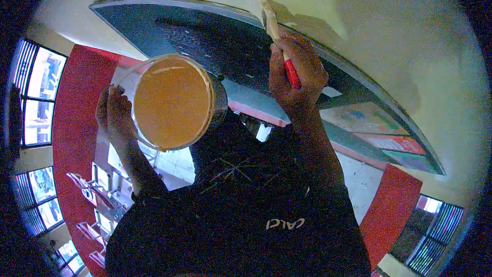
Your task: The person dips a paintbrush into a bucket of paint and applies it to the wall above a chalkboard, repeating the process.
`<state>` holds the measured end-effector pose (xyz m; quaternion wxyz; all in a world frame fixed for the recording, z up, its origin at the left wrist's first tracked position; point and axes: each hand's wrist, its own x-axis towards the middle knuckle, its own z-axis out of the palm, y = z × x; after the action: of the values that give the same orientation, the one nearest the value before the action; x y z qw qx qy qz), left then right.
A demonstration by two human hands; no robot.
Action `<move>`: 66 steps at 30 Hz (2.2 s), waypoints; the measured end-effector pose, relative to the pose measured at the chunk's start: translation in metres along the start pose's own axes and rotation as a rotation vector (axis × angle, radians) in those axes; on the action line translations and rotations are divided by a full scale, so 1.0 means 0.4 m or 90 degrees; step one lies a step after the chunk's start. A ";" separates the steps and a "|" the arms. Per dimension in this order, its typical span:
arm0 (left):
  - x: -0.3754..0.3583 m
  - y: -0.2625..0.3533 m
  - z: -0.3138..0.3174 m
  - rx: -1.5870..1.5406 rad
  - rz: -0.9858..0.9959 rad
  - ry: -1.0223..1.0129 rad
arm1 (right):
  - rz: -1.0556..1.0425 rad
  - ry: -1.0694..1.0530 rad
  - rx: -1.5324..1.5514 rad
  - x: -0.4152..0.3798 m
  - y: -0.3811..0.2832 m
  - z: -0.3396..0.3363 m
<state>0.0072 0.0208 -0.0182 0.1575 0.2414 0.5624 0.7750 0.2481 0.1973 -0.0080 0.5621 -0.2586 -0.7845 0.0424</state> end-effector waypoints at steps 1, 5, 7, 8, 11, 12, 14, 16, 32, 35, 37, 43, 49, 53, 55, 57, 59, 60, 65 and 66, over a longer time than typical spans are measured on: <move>0.003 -0.006 -0.017 -0.008 -0.007 -0.015 | -0.005 0.004 -0.004 -0.001 0.003 -0.003; -0.001 0.004 0.007 0.018 0.003 -0.006 | -0.004 0.004 -0.024 -0.008 0.011 -0.021; -0.006 0.008 0.021 0.024 0.025 0.013 | -0.002 0.006 -0.030 -0.011 0.012 -0.026; -0.008 0.009 0.024 0.027 0.036 0.023 | -0.001 0.006 -0.033 -0.012 0.012 -0.029; -0.004 0.009 0.017 0.022 0.027 -0.006 | 0.025 -0.024 -0.064 -0.006 -0.008 -0.048; -0.004 0.009 0.018 0.021 0.022 0.001 | 0.014 -0.017 -0.070 -0.009 -0.003 -0.049; -0.004 0.008 0.021 0.020 0.013 0.014 | -0.010 -0.004 -0.080 -0.017 0.012 -0.052; -0.001 0.005 0.014 0.014 0.007 0.001 | 0.000 0.004 -0.072 -0.017 0.010 -0.055; -0.011 0.023 0.039 0.060 0.015 -0.017 | -0.052 0.019 0.108 0.042 -0.051 0.034; -0.010 0.023 0.024 0.061 0.012 -0.012 | -0.049 0.015 0.146 0.025 -0.039 0.097; -0.011 0.022 0.027 0.039 0.016 0.015 | -0.048 0.017 0.157 0.019 -0.036 0.123; -0.006 0.010 0.017 0.037 0.014 0.017 | -0.036 0.031 0.164 0.015 -0.028 0.166; -0.011 0.017 0.026 0.041 0.004 0.033 | -0.007 0.003 0.105 0.004 -0.036 0.125; -0.011 0.013 0.018 0.032 0.007 0.034 | 0.005 -0.009 0.060 -0.009 -0.024 0.083; -0.009 0.011 0.011 0.010 0.008 0.016 | -0.009 -0.008 0.044 -0.016 -0.014 0.063; -0.011 0.008 0.013 0.002 0.013 0.021 | 0.006 -0.022 0.032 -0.024 -0.009 0.039; -0.013 0.009 0.022 0.007 0.021 0.047 | -0.010 0.000 0.002 -0.027 -0.002 0.025; -0.014 0.007 0.023 0.007 0.024 0.048 | -0.018 0.011 -0.013 -0.029 0.003 0.019; -0.011 0.010 0.028 0.019 0.024 0.042 | -0.025 0.009 -0.044 -0.040 0.015 -0.019; -0.010 0.008 0.026 0.018 0.033 0.029 | -0.029 0.007 -0.049 -0.038 0.013 -0.030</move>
<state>0.0163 0.0259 -0.0132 0.1209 0.2402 0.5704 0.7761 0.2644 0.1924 -0.0186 0.5568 -0.2622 -0.7882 -0.0020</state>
